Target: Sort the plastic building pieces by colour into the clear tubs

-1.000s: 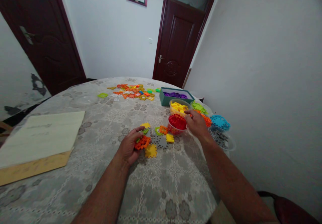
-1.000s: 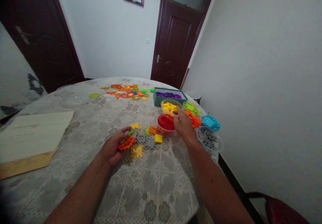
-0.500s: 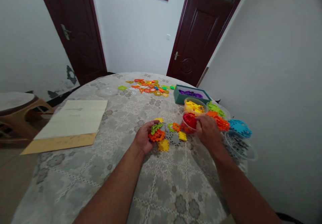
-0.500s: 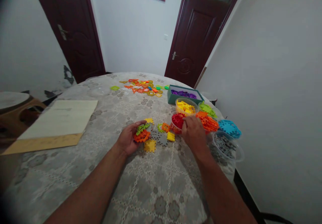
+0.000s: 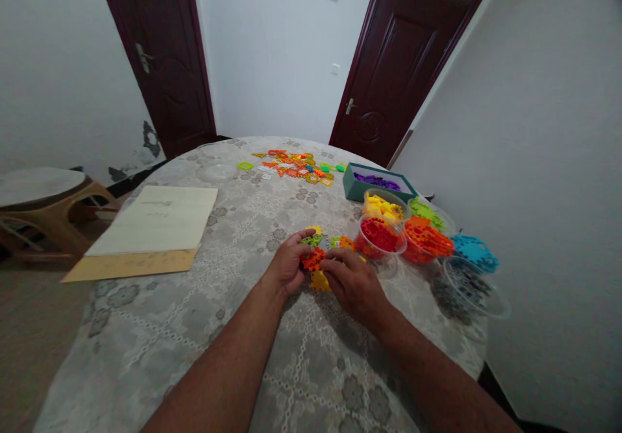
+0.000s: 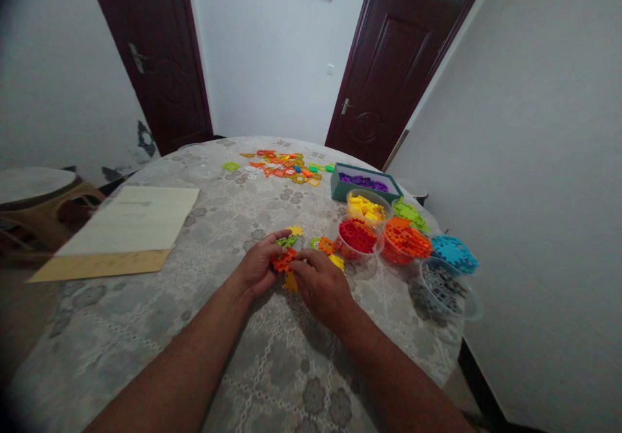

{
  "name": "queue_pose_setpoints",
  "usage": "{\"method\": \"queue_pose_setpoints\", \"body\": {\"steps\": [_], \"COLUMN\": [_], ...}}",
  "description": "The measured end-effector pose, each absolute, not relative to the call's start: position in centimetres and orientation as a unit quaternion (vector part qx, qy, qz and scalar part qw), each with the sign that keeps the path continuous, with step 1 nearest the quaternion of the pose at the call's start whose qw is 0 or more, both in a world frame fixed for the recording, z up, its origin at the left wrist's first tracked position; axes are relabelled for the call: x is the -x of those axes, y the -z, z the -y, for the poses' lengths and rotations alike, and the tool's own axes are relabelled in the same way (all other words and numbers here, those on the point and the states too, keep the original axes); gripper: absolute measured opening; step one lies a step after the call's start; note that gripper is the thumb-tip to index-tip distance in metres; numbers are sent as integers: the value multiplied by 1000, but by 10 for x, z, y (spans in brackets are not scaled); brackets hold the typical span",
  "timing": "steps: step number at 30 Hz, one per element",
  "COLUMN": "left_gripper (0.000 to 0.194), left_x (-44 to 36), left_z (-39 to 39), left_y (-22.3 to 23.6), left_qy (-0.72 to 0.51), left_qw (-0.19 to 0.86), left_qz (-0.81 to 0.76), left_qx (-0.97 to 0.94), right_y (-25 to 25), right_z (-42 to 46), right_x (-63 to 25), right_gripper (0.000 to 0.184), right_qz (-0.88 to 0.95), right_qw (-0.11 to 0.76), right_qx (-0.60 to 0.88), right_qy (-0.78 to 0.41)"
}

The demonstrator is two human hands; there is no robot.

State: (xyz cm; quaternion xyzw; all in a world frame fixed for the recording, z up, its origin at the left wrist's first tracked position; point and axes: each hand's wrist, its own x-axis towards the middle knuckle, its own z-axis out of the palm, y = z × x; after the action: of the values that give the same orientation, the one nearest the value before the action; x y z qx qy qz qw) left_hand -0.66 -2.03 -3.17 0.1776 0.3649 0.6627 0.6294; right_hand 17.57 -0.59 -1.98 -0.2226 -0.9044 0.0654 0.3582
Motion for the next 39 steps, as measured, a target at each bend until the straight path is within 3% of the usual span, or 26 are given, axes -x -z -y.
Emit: {"method": "queue_pose_setpoints", "body": {"steps": [9,14,23,32,39], "left_gripper": [60,57,54,53,52], "left_x": [8,9,8,7,8], "left_z": [20,19,19,19,19], "left_y": [25,22,23,21,23], "left_qy": [-635,-641,-641,-646,-641], "left_qw": [641,630,622,617,619], "left_qz": [-403,-418,-426,-428,-427], "left_qx": [-154,-132,-148,-138,-156], "right_y": [17,-12,-48,-21,-12], "right_z": [11,-11,-98,-123,-120], "right_x": [-186,-226,-351,-364,-369], "right_gripper": [26,17,18,22,23], "right_qz": [858,813,730,751,756], "right_qw": [461,496,374,204,210], "right_qx": [190,303,538,578,575], "right_qy": [-120,-20,192,245,232]}}
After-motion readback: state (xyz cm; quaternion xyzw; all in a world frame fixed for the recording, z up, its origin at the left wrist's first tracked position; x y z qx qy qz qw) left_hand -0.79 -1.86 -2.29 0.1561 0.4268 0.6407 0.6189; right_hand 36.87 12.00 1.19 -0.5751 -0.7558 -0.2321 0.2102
